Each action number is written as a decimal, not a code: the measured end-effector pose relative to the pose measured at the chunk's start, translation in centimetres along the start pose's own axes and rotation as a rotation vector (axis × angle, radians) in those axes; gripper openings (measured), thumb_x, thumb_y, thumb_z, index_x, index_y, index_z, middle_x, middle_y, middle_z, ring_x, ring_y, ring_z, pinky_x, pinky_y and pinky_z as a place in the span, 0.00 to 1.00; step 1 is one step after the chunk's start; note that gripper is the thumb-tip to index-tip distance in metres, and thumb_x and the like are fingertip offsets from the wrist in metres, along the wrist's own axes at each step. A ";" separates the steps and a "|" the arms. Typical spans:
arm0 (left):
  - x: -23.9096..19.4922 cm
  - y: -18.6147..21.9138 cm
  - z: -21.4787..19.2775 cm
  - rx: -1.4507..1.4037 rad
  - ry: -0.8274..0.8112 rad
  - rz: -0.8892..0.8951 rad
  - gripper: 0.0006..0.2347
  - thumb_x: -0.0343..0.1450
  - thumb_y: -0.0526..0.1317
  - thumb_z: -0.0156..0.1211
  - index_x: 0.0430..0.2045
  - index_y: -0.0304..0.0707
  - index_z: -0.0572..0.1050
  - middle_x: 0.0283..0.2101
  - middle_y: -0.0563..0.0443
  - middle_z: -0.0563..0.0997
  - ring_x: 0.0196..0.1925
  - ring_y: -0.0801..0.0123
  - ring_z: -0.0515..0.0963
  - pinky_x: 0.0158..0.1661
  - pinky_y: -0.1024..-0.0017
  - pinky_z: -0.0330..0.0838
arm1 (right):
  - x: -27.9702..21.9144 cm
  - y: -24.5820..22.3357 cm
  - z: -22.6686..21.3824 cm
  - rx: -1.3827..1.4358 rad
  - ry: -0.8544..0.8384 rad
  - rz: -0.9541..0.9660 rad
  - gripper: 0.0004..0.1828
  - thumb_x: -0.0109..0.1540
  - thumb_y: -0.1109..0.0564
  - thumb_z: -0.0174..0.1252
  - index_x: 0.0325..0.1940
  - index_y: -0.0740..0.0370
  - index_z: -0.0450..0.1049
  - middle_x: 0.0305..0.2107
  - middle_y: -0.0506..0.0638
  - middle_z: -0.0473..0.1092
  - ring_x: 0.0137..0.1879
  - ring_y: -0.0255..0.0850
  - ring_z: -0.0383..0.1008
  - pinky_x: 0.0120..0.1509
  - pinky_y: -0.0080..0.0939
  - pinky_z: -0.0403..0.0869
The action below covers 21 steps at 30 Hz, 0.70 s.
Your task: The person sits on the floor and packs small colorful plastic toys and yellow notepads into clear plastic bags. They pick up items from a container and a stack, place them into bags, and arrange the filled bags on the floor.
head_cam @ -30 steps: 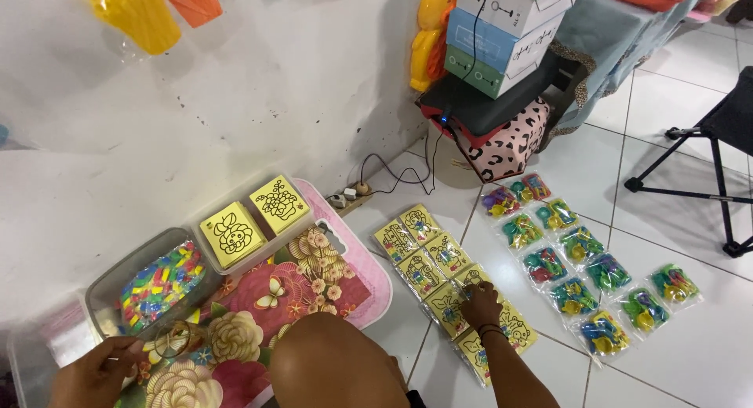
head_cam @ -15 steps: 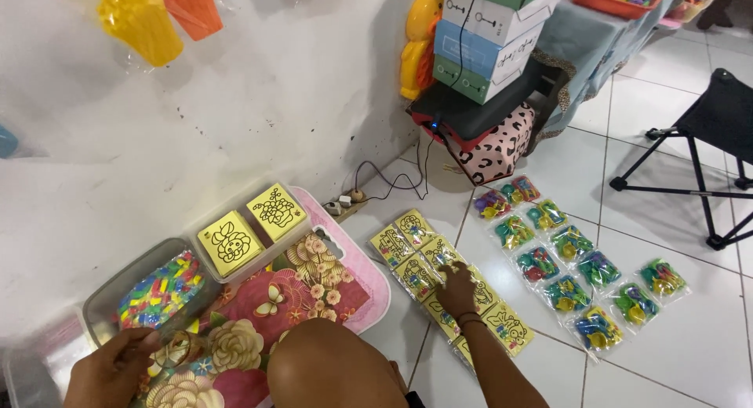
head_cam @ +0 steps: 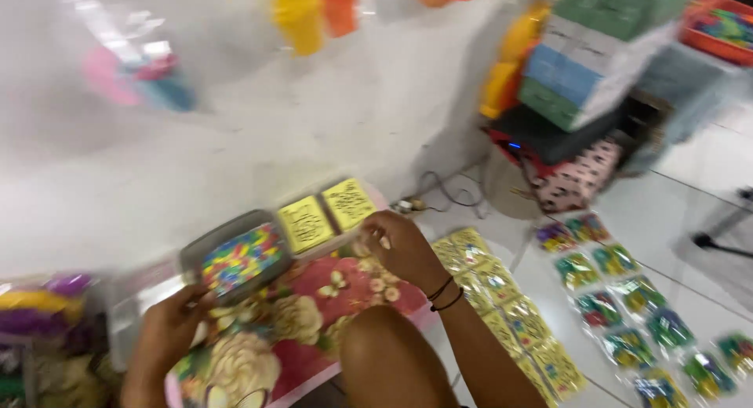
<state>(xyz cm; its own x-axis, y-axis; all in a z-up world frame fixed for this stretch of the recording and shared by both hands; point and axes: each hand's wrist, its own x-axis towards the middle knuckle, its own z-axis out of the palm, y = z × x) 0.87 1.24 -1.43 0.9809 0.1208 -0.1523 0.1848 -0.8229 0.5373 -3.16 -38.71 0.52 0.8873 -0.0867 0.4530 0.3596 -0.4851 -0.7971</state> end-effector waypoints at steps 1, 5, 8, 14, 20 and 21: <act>-0.8 0.7 -0.8 -0.078 -0.035 -0.011 0.15 0.72 0.42 0.62 0.50 0.36 0.81 0.33 0.40 0.89 0.33 0.58 0.87 0.36 0.65 0.75 | 1.1 -1.9 1.2 -0.101 -0.259 0.007 0.12 0.62 0.53 0.56 0.46 0.60 0.76 0.34 0.49 0.75 0.36 0.39 0.73 0.42 0.39 0.71; 0.2 -3.7 -0.7 -0.193 -0.019 0.150 0.13 0.72 0.42 0.62 0.49 0.37 0.81 0.42 0.36 0.87 0.40 0.44 0.88 0.49 0.50 0.76 | 3.3 -8.6 7.2 -0.264 -0.846 -0.101 0.13 0.63 0.47 0.56 0.46 0.53 0.77 0.35 0.57 0.75 0.47 0.60 0.77 0.52 0.61 0.74; 1.1 -6.2 -0.3 -0.323 -0.018 0.113 0.16 0.73 0.43 0.61 0.49 0.28 0.79 0.42 0.29 0.85 0.40 0.38 0.86 0.49 0.49 0.74 | 3.6 -10.4 13.1 -0.433 -1.039 -0.211 0.13 0.63 0.45 0.56 0.44 0.53 0.75 0.38 0.55 0.77 0.51 0.59 0.77 0.56 0.63 0.74; 4.1 -11.0 1.0 -0.196 0.020 -0.007 0.12 0.73 0.43 0.57 0.48 0.47 0.82 0.51 0.42 0.84 0.57 0.45 0.79 0.57 0.51 0.73 | 3.6 -9.7 23.8 -0.808 -1.181 -0.353 0.21 0.61 0.39 0.54 0.48 0.53 0.79 0.42 0.55 0.78 0.51 0.55 0.79 0.54 0.62 0.77; 6.8 -14.1 3.0 -0.115 0.048 -0.055 0.12 0.71 0.38 0.55 0.43 0.58 0.83 0.52 0.47 0.83 0.61 0.51 0.77 0.61 0.57 0.71 | 3.6 -6.1 27.1 -0.797 -1.158 -0.245 0.21 0.63 0.43 0.48 0.47 0.55 0.79 0.41 0.58 0.78 0.51 0.59 0.78 0.54 0.62 0.76; 8.0 -15.0 4.0 -0.119 0.056 -0.061 0.12 0.71 0.38 0.55 0.43 0.58 0.83 0.52 0.47 0.83 0.61 0.51 0.77 0.61 0.57 0.71 | 3.8 -7.1 26.5 -0.798 -1.162 -0.256 0.21 0.63 0.43 0.48 0.47 0.55 0.79 0.41 0.58 0.78 0.51 0.59 0.78 0.54 0.62 0.76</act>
<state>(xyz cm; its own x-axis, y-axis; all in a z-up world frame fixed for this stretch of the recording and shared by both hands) 5.76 12.31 -14.00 0.9688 0.2022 -0.1431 0.2470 -0.7417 0.6236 5.26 -12.54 -2.69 0.6928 0.6358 -0.3404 0.6331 -0.7622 -0.1350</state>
